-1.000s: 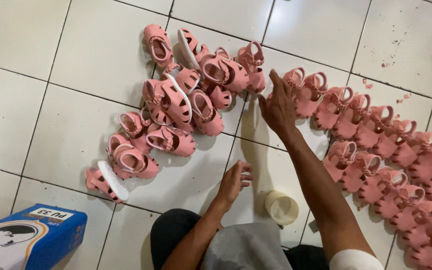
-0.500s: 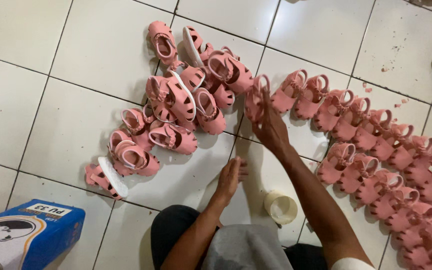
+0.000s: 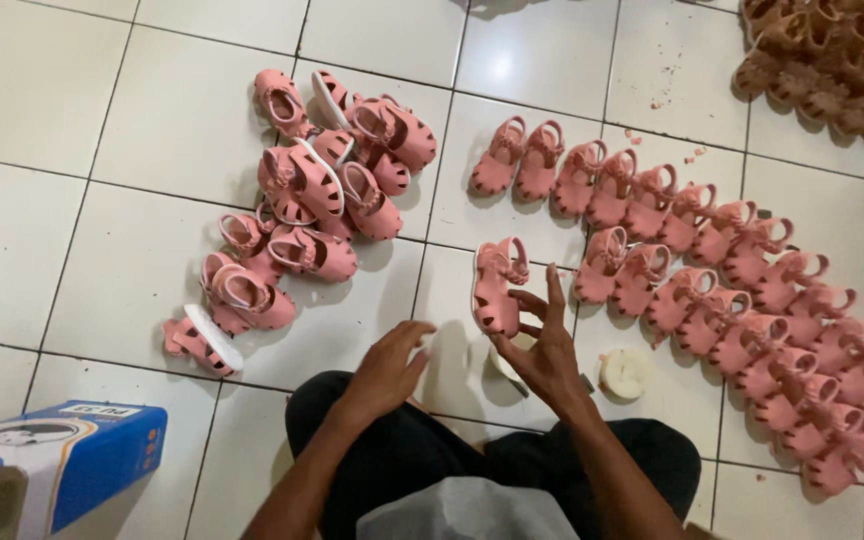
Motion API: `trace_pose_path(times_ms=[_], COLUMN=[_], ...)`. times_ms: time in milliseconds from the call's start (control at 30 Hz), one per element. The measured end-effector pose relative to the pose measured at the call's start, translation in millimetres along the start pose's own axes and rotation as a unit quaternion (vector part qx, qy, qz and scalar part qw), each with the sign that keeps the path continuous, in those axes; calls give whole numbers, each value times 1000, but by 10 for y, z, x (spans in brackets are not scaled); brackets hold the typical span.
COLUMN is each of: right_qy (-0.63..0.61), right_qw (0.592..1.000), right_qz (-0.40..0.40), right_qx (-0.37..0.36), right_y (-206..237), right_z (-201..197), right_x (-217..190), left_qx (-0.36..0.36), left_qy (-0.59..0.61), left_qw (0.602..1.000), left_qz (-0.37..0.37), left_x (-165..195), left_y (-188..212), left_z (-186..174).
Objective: The person sits on the workshop floor and assembles pink children's sandals by fitting white soles onto pink sandal uppers and pressing them together by hand. They place each finished sandal into rows of completed pairs arranged on the floor and pick up the next upper to continue.
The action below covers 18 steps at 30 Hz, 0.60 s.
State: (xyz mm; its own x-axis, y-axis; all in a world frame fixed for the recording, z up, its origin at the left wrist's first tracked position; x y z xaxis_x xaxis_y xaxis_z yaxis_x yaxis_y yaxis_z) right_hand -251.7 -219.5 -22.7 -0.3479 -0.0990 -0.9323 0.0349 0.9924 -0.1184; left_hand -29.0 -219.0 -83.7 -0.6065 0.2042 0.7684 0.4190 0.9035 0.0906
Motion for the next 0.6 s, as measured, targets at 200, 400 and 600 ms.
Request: trace_pose_path(times_ms=[200,400,600], right_qy=[-33,-40,-17], right_qw=[996,992,989], right_qz=[-20,-30,-76], right_qx=[74,116,123], right_y=[308,418,605], right_z=[-551,-779,-998], right_x=[-141,-230,-429], left_qx=[-297,-47,-95], left_qy=[-148,-231,74], left_qw=[908,937,988], left_qz=[256,260,98], left_x=[742,1413,1832], left_y=[1733,1705,1560], left_z=[136,-504,-930])
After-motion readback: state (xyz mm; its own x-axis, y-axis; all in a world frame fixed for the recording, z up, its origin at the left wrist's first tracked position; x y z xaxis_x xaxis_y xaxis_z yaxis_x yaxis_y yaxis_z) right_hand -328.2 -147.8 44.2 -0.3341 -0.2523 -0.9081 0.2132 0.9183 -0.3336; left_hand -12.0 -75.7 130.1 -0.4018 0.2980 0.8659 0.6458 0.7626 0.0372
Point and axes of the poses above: each hand's wrist, its own y-axis away from the middle knuckle, its own z-axis out of the palm, x = y × z, the point moved 9 cm from there along -y, towards the middle knuckle, and after that the axes turned 12 degrees about -y, right-handed, at the moved point
